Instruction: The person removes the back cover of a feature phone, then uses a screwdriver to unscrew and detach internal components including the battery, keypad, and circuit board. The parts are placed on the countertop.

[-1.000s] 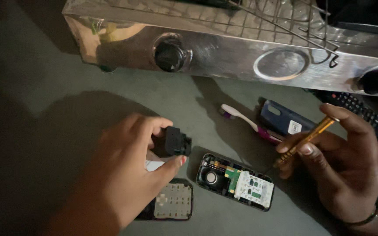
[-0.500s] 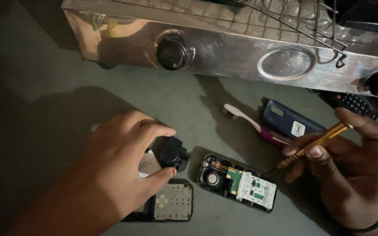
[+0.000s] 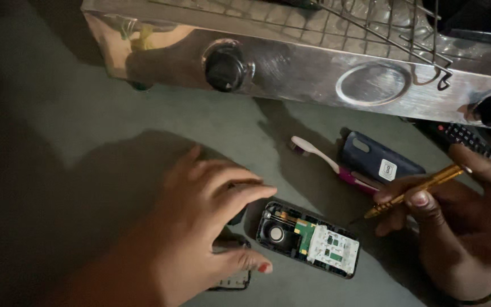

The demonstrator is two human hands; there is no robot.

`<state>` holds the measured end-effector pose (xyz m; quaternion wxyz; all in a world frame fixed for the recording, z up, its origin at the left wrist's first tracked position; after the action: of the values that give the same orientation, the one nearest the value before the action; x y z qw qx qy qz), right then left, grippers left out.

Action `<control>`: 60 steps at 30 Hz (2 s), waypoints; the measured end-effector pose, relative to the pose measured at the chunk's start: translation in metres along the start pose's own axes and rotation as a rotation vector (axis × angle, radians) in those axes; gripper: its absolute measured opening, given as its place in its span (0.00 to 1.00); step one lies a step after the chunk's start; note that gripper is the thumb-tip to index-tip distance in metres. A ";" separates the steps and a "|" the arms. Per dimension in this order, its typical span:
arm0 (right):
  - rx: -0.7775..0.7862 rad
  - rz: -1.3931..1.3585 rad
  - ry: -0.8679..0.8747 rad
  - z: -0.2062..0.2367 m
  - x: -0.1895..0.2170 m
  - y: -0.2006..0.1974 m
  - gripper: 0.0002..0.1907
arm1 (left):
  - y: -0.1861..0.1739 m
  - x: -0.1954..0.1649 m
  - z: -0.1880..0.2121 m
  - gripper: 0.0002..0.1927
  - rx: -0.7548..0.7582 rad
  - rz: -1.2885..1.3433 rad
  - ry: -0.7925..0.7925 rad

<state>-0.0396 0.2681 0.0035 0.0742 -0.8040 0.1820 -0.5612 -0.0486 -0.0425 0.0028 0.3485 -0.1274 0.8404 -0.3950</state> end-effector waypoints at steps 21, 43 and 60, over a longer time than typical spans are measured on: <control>0.119 -0.020 -0.022 -0.015 0.006 0.015 0.24 | 0.014 -0.003 0.000 0.34 0.010 0.014 -0.010; 0.235 -0.104 0.006 -0.010 -0.014 0.009 0.18 | 0.006 -0.013 0.004 0.34 0.008 -0.101 0.085; 0.301 0.343 -0.174 -0.006 -0.003 0.011 0.12 | 0.002 -0.012 0.002 0.34 0.078 -0.068 -0.041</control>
<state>-0.0488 0.2597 -0.0008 0.3028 -0.7865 0.2232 -0.4898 -0.0383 -0.0369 0.0060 0.3566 -0.1501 0.8122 -0.4367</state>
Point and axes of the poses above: each hand's wrist, its own z-axis away from the middle knuckle, its own y-axis out of the palm, x = y × z, the point moved 3 cm from there along -z, towards the middle knuckle, and after that the axes turned 4 degrees about -x, right-handed, at the moved point
